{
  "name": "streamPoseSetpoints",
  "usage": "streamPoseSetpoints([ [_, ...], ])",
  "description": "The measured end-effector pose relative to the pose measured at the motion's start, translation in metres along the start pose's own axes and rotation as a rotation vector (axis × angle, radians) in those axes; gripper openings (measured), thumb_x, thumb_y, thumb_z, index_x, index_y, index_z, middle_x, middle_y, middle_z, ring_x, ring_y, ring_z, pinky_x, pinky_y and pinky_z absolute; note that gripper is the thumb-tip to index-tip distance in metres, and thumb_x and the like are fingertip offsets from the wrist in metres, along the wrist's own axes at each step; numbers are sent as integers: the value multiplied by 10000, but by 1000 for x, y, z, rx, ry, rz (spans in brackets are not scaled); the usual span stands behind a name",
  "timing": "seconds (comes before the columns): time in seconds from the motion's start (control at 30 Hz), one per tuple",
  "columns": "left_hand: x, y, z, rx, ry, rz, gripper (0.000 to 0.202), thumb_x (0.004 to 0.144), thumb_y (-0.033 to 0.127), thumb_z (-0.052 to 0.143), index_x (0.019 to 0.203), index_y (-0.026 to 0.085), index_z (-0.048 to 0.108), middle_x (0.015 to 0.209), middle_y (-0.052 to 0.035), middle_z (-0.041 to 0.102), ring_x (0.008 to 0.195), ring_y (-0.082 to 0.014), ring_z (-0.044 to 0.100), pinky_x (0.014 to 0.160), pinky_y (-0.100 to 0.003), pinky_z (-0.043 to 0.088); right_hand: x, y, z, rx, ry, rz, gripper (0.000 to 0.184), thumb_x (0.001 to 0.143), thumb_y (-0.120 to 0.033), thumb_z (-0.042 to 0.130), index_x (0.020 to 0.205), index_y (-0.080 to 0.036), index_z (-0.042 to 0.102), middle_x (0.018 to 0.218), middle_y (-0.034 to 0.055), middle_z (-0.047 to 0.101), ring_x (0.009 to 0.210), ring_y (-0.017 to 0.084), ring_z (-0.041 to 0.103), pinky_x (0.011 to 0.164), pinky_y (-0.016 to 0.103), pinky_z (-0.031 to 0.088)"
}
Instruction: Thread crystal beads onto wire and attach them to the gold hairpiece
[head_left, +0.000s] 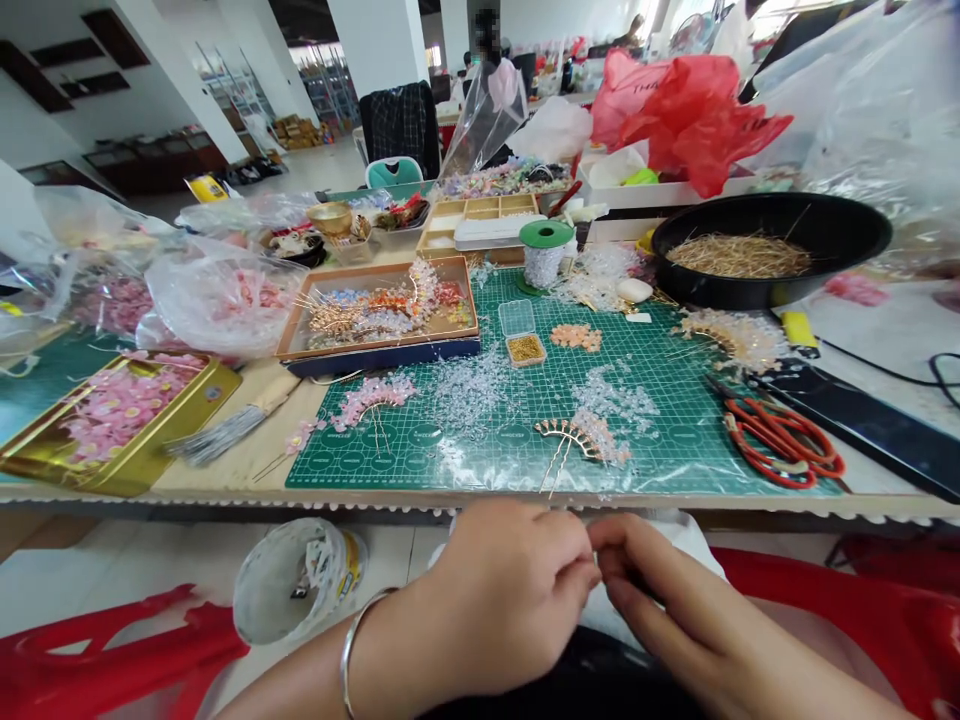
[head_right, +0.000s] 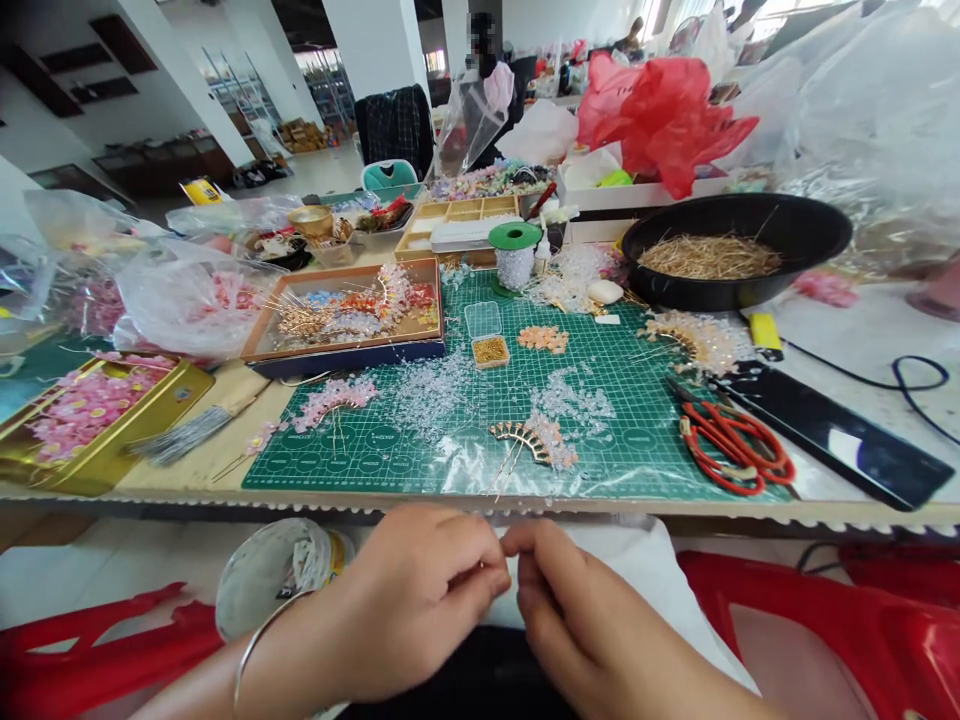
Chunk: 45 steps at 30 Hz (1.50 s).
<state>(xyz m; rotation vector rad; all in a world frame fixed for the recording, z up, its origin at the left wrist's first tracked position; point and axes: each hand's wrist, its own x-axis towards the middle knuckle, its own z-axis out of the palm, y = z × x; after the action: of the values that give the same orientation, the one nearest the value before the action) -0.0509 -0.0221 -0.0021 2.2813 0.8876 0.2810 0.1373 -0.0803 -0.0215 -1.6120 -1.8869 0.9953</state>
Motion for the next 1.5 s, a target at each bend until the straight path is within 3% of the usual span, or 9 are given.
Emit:
streamPoseSetpoints([
  [0.13, 10, -10, -12, -216, 8, -106, 147, 890, 260, 620, 764, 190, 649, 669, 40, 639, 653, -113, 559, 630, -255, 370, -2, 14, -10, 66, -92, 82, 305, 995, -390, 371, 801, -243, 554, 728, 10, 608, 660, 166, 585, 597, 251, 508],
  [0.27, 26, -22, -14, -315, 67, -168, 156, 880, 241, 624, 733, 190, 643, 691, 44, 647, 676, -106, 571, 627, -235, 392, -6, 40, -21, 125, 46, 175, 332, 997, -468, 424, 785, -244, 545, 711, -8, 539, 651, 158, 513, 575, 245, 453],
  [0.5, 65, -42, 16, 298, 195, -313, 286, 981, 316, 483, 782, 176, 634, 754, -40, 656, 714, -208, 602, 625, -327, 407, -1, 67, -37, 387, 284, 372, 372, 965, -553, 515, 780, -233, 556, 612, -48, 405, 544, 131, 364, 464, 237, 323],
  [0.67, 84, -36, 31, 365, 140, -316, 199, 933, 326, 581, 879, 147, 646, 924, -105, 654, 869, -271, 613, 689, -355, 444, 10, 61, -37, 441, 367, 363, 376, 944, -570, 550, 784, -231, 535, 578, -59, 392, 511, 122, 342, 447, 240, 263],
  [0.97, 90, -40, 7, 117, 120, -342, 146, 890, 274, 570, 775, 191, 608, 790, -16, 669, 718, -182, 579, 617, -300, 382, 20, 59, -38, 525, 360, 279, 286, 1000, -483, 517, 860, -235, 553, 633, -17, 569, 546, 138, 420, 499, 261, 331],
  [1.17, 76, -29, -6, -352, 136, -381, 180, 870, 309, 610, 740, 190, 572, 670, 31, 566, 596, -121, 459, 571, -258, 332, 25, 53, -55, 587, 606, 158, 206, 947, -462, 605, 874, -277, 548, 652, -47, 455, 576, 141, 411, 490, 252, 337],
  [1.23, 67, -26, -6, -487, 139, -370, 188, 864, 328, 625, 754, 190, 561, 641, 48, 507, 580, -109, 407, 560, -248, 309, 26, 49, -63, 498, 577, 150, 235, 877, -480, 687, 975, -291, 587, 659, -50, 461, 571, 146, 418, 490, 263, 353],
  [1.37, 49, -21, -4, -644, 99, -338, 256, 818, 405, 690, 759, 182, 579, 593, 67, 416, 558, -101, 334, 533, -246, 256, 26, 38, -70, 165, 349, 87, 437, 826, -502, 726, 1191, -290, 611, 652, -68, 397, 566, 145, 410, 533, 291, 383],
  [1.5, 36, -17, -2, -779, 62, -287, 277, 788, 414, 731, 765, 170, 601, 656, 46, 475, 604, -105, 375, 560, -244, 286, 24, 22, -64, 38, 177, 36, 431, 824, -547, 713, 1156, -277, 665, 823, 11, 649, 662, 186, 572, 580, 314, 462],
])
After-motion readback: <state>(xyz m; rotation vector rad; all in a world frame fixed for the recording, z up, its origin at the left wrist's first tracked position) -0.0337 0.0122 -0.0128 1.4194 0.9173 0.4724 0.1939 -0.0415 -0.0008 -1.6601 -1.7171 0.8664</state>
